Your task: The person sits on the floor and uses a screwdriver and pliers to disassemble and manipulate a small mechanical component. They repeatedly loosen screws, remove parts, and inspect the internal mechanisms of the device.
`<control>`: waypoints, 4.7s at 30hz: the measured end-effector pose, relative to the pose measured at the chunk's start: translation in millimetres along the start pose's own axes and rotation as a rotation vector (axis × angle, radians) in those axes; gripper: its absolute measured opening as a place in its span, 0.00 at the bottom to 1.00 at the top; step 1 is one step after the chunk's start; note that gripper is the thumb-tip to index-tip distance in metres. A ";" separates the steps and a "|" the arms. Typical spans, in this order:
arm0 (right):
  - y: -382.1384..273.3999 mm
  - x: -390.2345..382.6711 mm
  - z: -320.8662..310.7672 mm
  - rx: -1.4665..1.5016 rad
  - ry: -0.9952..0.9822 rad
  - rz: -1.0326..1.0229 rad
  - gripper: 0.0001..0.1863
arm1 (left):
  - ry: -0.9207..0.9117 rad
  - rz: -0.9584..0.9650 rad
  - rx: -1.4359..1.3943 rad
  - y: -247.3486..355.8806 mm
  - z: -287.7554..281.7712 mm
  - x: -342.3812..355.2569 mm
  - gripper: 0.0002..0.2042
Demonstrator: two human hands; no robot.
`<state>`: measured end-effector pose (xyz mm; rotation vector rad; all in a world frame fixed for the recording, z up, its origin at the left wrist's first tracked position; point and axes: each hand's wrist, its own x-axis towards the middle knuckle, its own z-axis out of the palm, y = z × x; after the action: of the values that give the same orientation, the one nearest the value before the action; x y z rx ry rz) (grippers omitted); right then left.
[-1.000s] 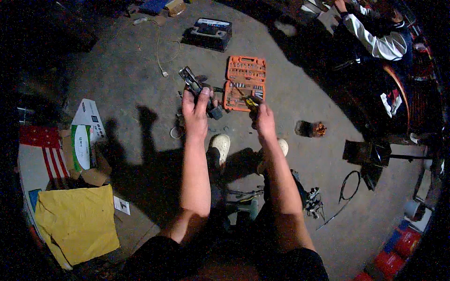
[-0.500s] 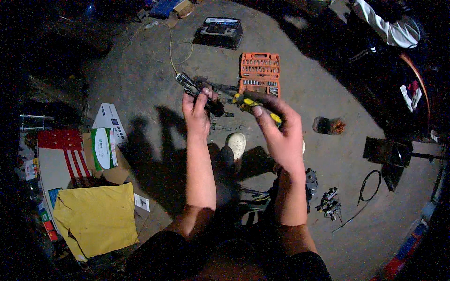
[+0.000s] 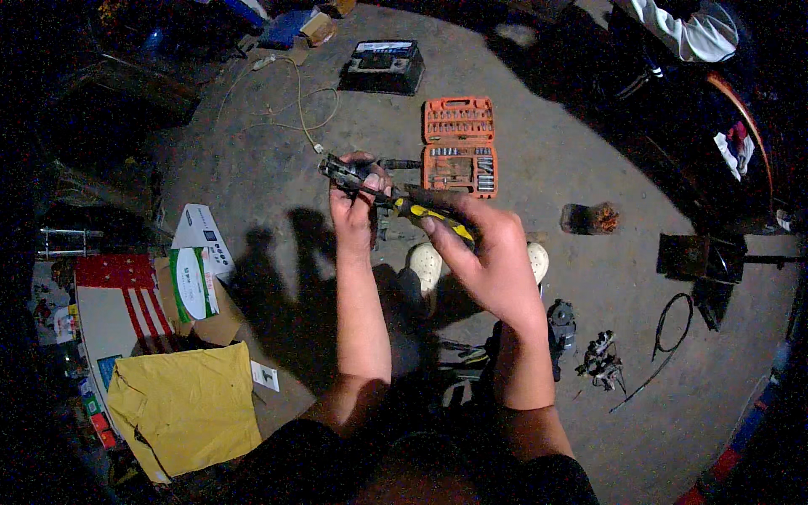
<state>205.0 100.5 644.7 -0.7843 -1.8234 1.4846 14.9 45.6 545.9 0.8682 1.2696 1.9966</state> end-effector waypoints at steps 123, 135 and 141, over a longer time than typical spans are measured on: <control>14.0 -21.1 54.2 -0.319 0.006 -0.070 0.14 | 0.421 0.051 0.848 6.5 -16.2 9.5 0.08; 23.5 -31.4 83.5 -0.406 0.010 -0.065 0.23 | 0.606 0.073 0.917 11.5 -15.9 12.6 0.08; 23.4 -17.2 69.2 -0.375 -0.019 -0.090 0.16 | 0.485 0.105 0.956 13.5 -18.3 12.4 0.09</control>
<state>161.9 50.1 609.7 -0.8516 -2.1545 1.1100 -8.9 40.8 554.9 0.8698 2.6017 1.6723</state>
